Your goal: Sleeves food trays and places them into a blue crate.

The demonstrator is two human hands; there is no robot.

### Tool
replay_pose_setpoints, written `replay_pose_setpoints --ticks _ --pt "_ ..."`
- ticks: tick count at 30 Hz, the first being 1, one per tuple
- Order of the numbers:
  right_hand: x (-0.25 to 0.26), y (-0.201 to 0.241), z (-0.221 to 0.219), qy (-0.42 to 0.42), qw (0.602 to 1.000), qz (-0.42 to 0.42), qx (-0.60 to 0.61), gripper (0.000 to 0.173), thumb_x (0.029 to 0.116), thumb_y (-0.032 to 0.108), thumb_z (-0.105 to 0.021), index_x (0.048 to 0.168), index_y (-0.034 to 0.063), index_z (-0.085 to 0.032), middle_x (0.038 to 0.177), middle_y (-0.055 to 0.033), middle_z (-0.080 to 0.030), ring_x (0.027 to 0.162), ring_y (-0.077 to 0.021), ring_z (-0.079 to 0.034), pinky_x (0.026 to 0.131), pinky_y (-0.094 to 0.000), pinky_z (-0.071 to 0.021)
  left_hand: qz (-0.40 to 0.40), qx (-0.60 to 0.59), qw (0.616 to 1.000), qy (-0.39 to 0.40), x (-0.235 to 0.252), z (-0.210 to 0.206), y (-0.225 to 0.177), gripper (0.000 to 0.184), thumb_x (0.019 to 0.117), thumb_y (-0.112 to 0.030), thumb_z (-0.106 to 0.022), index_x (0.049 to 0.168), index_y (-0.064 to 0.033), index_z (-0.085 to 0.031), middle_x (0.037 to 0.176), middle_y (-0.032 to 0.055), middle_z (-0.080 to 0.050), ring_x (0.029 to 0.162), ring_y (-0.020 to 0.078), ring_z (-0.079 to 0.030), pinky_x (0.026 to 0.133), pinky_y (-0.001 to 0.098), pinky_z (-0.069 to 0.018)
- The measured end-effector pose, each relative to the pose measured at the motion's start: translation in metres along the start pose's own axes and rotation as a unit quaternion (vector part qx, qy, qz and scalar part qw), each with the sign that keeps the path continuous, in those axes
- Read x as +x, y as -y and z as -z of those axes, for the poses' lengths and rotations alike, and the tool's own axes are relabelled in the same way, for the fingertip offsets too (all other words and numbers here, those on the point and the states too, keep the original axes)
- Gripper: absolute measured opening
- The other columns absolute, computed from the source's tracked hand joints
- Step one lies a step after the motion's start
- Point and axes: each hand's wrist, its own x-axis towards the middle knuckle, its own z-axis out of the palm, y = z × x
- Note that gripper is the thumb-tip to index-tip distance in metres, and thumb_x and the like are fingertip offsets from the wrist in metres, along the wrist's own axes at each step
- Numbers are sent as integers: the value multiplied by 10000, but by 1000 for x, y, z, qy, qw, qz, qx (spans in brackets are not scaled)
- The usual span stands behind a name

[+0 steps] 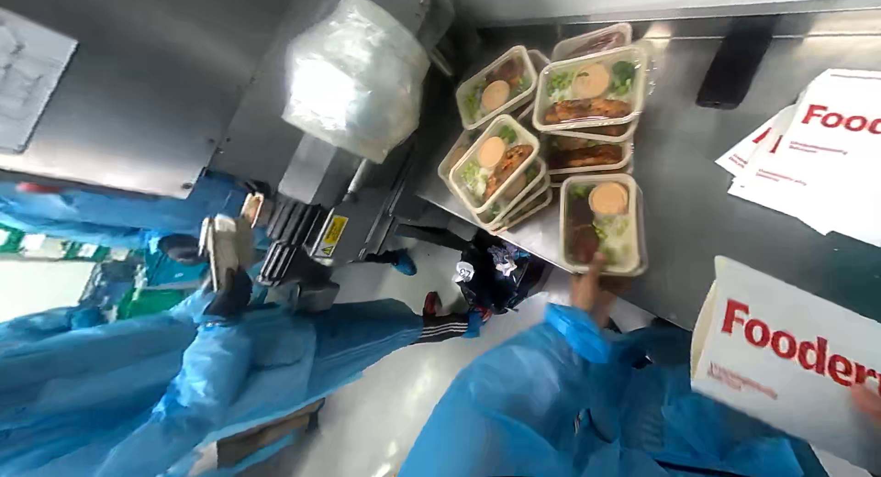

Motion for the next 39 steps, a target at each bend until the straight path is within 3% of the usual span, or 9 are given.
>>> replay_pose_setpoints --ticks 4,7,9,18,22,25,32,34,39 --pt "-8 0 1 -176 984 -7 16 263 973 131 -579 1228 97 -526 987 76 -726 917 -55 -714 852 -299 -616 130 171 937 276 -75 -63 11 633 1109 -493 -239 1364 23 -502 1220 151 -669 1045 223 -683 915 394 -562" --pt "2 -13 4 -230 973 -12 -6 521 933 165 -678 1369 28 -427 1072 24 -692 940 -68 -705 840 -304 -620 -235 491 834 88 -75 -42 -59 336 1005 -295 -649 1157 -1 -711 1040 147 -738 937 237 -716 868 431 -587" --pt "9 -33 7 -240 970 -19 -14 613 899 225 -725 1399 18 -437 1104 -31 -692 940 -103 -709 811 -325 -628 -273 559 783 -1 -22 -35 -88 660 950 -470 -693 1342 50 -582 1234 284 -641 1133 427 -635 999 591 -505" --pt "44 -28 -11 -200 978 59 -14 556 911 177 -717 1397 80 -467 1116 -15 -709 965 -98 -713 844 -316 -621 -284 254 862 333 37 -16 -86 386 972 -91 -614 1324 36 -520 1107 152 -700 980 204 -708 899 411 -597" --pt "6 -6 -40 -201 977 65 -5 402 916 228 -660 1285 128 -536 951 36 -741 813 -84 -733 722 -308 -643 -274 239 861 355 -9 28 -105 560 1013 -278 -544 1537 -170 -377 1310 42 -645 1070 122 -676 915 349 -585" --pt "-27 6 -63 -148 986 73 -1 273 948 236 -611 1214 180 -581 922 48 -752 799 -81 -738 714 -304 -645 -247 138 887 365 -40 61 -99 420 1041 -395 -517 1387 -161 -561 1159 -17 -728 993 79 -710 869 308 -609" --pt "-77 46 -111 -181 949 132 -223 171 1017 290 -533 1098 223 -668 886 123 -722 772 25 -684 685 -195 -599 -143 2 880 452 -79 74 -31 528 1049 -493 -468 1525 -266 -468 1346 -17 -652 1124 80 -666 923 316 -587" --pt "-91 58 -102 -191 934 144 -267 352 1047 359 -448 1349 196 -525 1061 128 -641 945 45 -625 830 -191 -552 -88 -50 884 455 -87 62 -17 552 1052 -522 -426 1537 -260 -465 1321 21 -673 1117 124 -682 922 352 -596" --pt "-92 65 -117 -285 952 26 -105 304 1033 356 -457 1099 167 -686 867 26 -747 772 -75 -724 679 -282 -625 13 56 890 452 -127 -12 -13 776 1036 -627 -30 1427 -105 -450 1051 35 -735 956 118 -724 841 338 -621"
